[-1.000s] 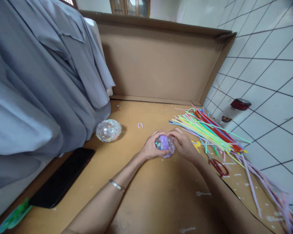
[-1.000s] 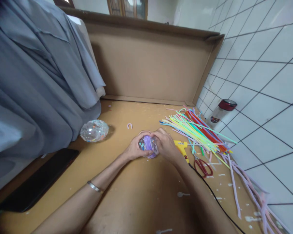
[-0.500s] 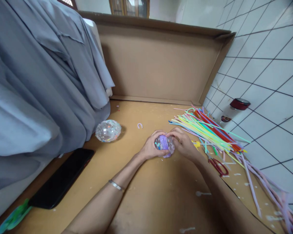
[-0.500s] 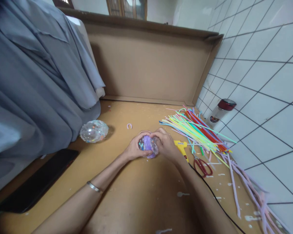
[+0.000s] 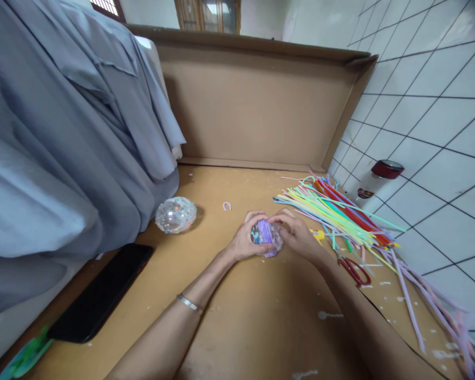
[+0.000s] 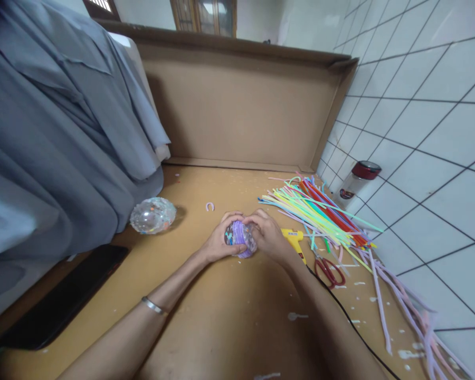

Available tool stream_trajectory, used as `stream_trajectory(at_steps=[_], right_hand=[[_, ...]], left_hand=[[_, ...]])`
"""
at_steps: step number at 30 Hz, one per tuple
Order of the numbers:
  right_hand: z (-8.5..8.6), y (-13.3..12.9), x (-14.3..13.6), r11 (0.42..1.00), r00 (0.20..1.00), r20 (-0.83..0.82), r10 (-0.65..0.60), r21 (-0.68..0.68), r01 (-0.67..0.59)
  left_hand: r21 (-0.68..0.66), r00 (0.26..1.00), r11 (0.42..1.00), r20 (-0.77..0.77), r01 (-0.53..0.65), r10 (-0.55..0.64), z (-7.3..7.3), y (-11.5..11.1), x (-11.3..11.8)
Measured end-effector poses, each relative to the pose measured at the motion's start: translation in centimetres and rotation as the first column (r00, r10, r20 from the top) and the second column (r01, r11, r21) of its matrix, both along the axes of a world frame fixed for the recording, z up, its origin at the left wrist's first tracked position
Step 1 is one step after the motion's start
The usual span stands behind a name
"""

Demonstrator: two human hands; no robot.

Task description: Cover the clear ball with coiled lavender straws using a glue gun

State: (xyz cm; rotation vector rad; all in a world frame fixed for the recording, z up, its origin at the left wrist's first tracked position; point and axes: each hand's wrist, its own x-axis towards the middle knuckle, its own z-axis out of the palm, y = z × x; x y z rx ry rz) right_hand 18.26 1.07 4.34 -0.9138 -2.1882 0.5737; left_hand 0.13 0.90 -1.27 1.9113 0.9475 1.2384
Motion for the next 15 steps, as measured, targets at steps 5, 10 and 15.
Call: stream_trajectory(at_steps=[5, 10, 15], right_hand=[[-0.14, 0.06, 0.05, 1.000, 1.000, -0.007, -0.011, -0.011, 0.011], [-0.23, 0.10, 0.15, 0.999, 1.000, -0.005, -0.031, -0.012, 0.031], [-0.21, 0.02, 0.10, 0.999, 0.999, -0.007, -0.033, -0.003, 0.033]], left_hand=[[0.005, 0.998, 0.998, -0.022, -0.059, 0.059, 0.48, -0.50, 0.07], [0.030, 0.999, 0.999, 0.000, -0.045, 0.045, 0.47, -0.59, 0.23], [0.016, 1.000, 1.000, -0.006, -0.013, 0.013, 0.47, -0.41, 0.20]])
